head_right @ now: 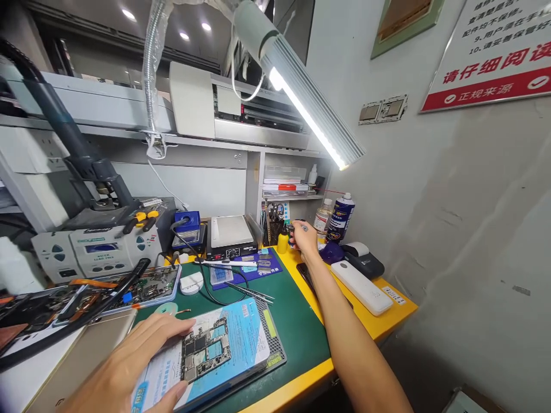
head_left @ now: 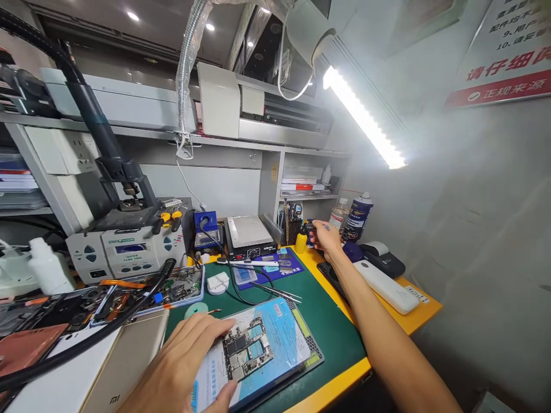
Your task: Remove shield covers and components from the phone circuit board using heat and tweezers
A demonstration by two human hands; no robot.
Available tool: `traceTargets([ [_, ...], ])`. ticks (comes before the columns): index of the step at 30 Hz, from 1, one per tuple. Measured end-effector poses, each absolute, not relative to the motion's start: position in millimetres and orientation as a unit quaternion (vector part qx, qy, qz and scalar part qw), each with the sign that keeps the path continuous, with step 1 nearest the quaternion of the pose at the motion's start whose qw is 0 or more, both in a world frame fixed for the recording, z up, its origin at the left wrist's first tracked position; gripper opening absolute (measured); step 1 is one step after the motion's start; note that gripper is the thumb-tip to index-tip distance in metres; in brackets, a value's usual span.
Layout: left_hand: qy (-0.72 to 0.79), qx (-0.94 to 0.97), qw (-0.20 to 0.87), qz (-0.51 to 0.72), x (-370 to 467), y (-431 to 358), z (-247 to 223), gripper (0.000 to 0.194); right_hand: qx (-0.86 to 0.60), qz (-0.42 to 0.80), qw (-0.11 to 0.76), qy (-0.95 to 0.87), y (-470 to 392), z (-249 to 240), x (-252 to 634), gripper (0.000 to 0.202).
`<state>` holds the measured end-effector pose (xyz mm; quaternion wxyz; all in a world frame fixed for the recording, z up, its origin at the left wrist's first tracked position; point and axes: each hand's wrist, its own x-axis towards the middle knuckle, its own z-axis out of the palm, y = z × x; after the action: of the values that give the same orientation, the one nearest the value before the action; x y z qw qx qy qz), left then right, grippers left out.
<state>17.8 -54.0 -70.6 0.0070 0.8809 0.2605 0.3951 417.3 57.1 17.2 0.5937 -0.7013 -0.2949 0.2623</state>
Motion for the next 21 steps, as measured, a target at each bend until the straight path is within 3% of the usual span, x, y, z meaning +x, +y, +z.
traceTargets([
  [6, 0.290, 0.886, 0.037, 0.360, 21, -70, -47, 0.061, -0.766, 0.237, 0.490, -0.343, 57, 14, 419, 0.042],
  [16, 0.313, 0.890, 0.108, 0.315, 28, -76, -33, 0.058, -0.867, 0.144, 0.180, -0.443, 63, 7, 429, 0.040],
  [21, 0.313, 0.889, 0.119, 0.312, 28, -77, -33, 0.055, -0.876, 0.134, 0.094, -0.453, 62, 8, 429, 0.035],
])
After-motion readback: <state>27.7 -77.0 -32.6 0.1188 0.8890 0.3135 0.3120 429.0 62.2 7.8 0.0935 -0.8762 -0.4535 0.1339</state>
